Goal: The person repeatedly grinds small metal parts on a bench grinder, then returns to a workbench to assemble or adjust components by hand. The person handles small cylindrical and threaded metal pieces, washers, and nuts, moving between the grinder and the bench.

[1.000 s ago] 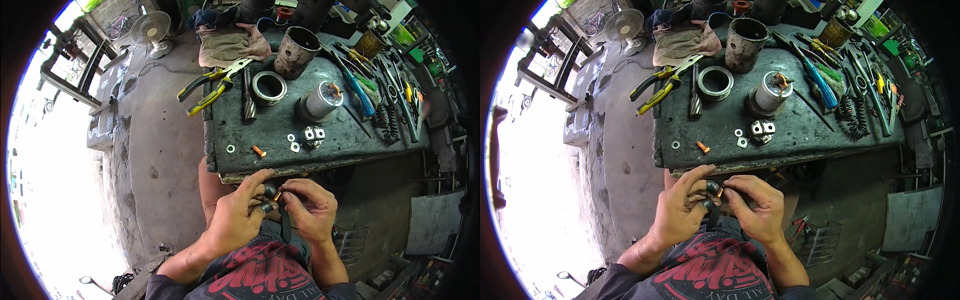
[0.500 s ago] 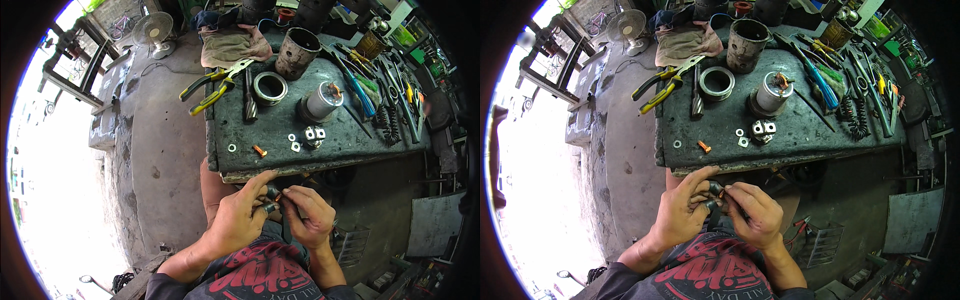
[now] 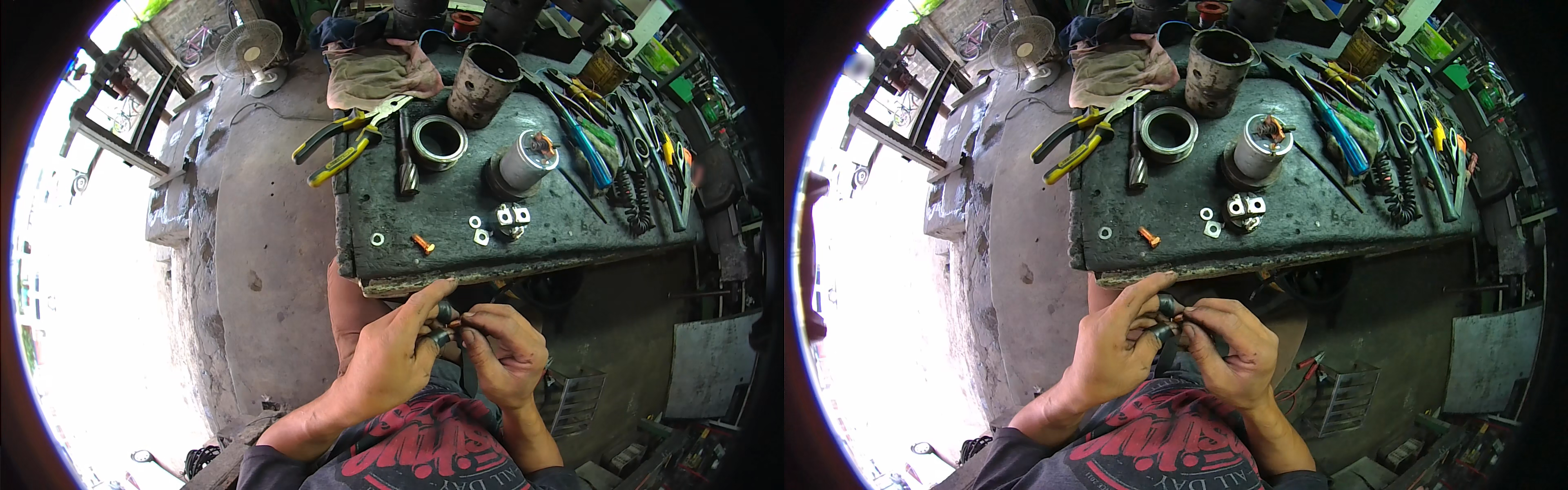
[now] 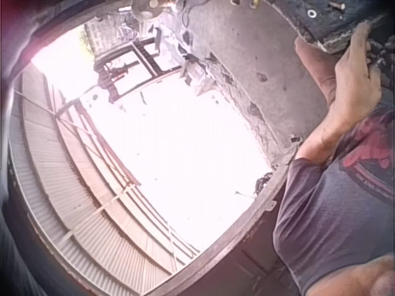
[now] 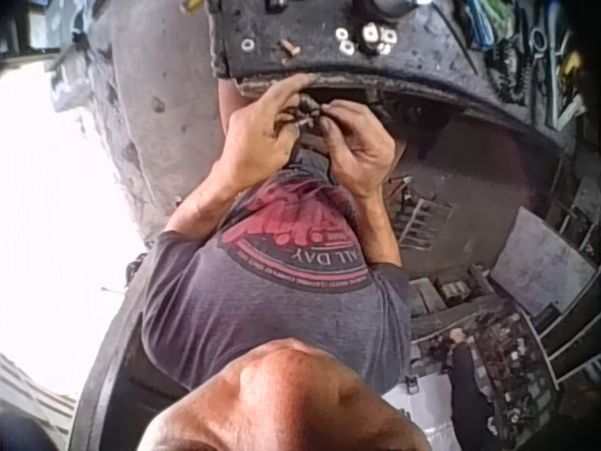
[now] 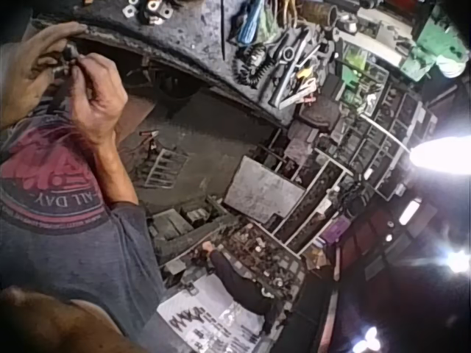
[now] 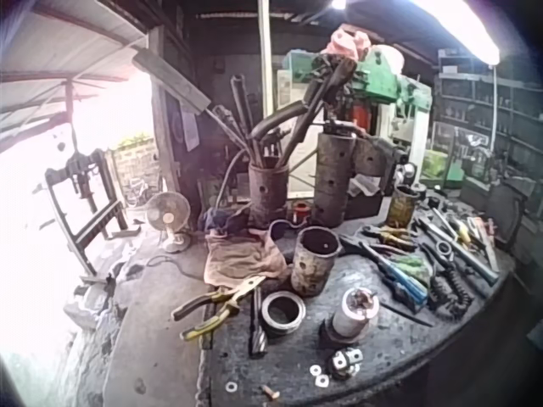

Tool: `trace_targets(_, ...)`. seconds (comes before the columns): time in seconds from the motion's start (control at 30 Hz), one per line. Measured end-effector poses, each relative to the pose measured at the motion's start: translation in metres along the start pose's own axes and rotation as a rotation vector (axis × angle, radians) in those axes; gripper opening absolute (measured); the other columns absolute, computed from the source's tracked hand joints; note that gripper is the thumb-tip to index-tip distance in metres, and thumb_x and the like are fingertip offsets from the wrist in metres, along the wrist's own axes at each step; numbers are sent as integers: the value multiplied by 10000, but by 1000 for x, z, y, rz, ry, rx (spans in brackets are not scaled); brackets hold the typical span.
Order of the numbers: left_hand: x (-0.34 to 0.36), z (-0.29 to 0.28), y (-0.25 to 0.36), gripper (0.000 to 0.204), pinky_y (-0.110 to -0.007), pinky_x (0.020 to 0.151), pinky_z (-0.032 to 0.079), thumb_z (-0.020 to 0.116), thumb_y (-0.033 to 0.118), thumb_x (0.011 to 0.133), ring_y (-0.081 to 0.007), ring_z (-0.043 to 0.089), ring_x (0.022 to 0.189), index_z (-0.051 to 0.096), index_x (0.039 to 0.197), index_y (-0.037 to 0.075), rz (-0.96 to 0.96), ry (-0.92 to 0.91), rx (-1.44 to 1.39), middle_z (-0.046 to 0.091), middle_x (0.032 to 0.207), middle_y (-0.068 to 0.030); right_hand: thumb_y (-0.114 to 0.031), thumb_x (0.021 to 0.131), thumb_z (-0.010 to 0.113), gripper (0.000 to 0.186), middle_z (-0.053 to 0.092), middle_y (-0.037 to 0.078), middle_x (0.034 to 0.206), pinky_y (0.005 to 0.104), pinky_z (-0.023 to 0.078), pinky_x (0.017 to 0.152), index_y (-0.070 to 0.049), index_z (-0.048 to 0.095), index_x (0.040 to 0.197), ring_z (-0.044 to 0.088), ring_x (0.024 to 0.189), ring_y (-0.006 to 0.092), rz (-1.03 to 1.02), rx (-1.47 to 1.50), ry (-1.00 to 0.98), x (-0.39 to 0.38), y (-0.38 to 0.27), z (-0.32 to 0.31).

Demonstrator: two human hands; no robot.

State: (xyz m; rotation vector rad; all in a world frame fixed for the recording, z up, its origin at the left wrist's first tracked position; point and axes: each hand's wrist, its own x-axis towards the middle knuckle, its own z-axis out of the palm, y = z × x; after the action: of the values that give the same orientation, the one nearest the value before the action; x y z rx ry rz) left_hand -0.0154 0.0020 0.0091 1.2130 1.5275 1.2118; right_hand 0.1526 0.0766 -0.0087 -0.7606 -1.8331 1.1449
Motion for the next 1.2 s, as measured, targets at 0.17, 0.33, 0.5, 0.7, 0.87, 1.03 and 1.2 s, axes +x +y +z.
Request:
trace_targets(0.17,2,1,1,638,-358,841,581,598,-120,853,-296,716,958,502,1463,43,59,23,55,696,1077,-199,80,813,760,219,717,155,983,276,568,730,34,709,1021,705,835,191,6,24,9,1,0,0)
trace_targets(0.33,2,1,3,622,-316,937,587,565,-147,831,-190,716,1056,541,1430,21,34,12,123,711,1166,-147,87,799,765,227,715,152,979,272,565,712,37,708,1013,700,821,180,6,17,1,3,-1,-1)
trace_targets(0.5,3,1,2,620,-319,937,588,580,-143,830,-189,710,1060,548,1427,21,47,7,137,710,1170,-144,78,795,772,235,713,158,978,272,566,725,43,709,1018,700,831,184,33,10,-13,3,-1,-3)
trace_targets(0.7,3,0,2,650,-321,934,590,582,-142,810,-186,697,1058,547,1435,30,44,-5,147,690,1202,-145,95,811,757,253,697,157,1034,267,565,764,65,707,1057,689,897,174,99,136,-39,3,3,-4)
trace_targets(0.87,2,0,4,665,-318,923,592,588,-140,795,-193,695,1060,549,1435,38,61,-4,162,681,1216,-148,127,822,738,264,669,140,1084,255,555,779,78,705,1080,669,939,158,187,285,-61,1,3,-4)
trace_targets(1.03,1,2,4,659,-359,870,583,613,-120,811,-278,701,1004,528,1445,39,103,0,149,679,1150,-186,129,814,746,278,668,137,1077,255,548,781,78,706,1085,662,937,152,199,282,-74,0,4,-6)
trace_targets(1.2,0,2,2,657,-364,845,579,629,-111,825,-300,701,972,515,1454,41,92,-10,103,676,1122,-196,114,814,761,280,669,142,1083,260,550,789,78,708,1086,661,938,153,237,346,-78,-1,4,-6)
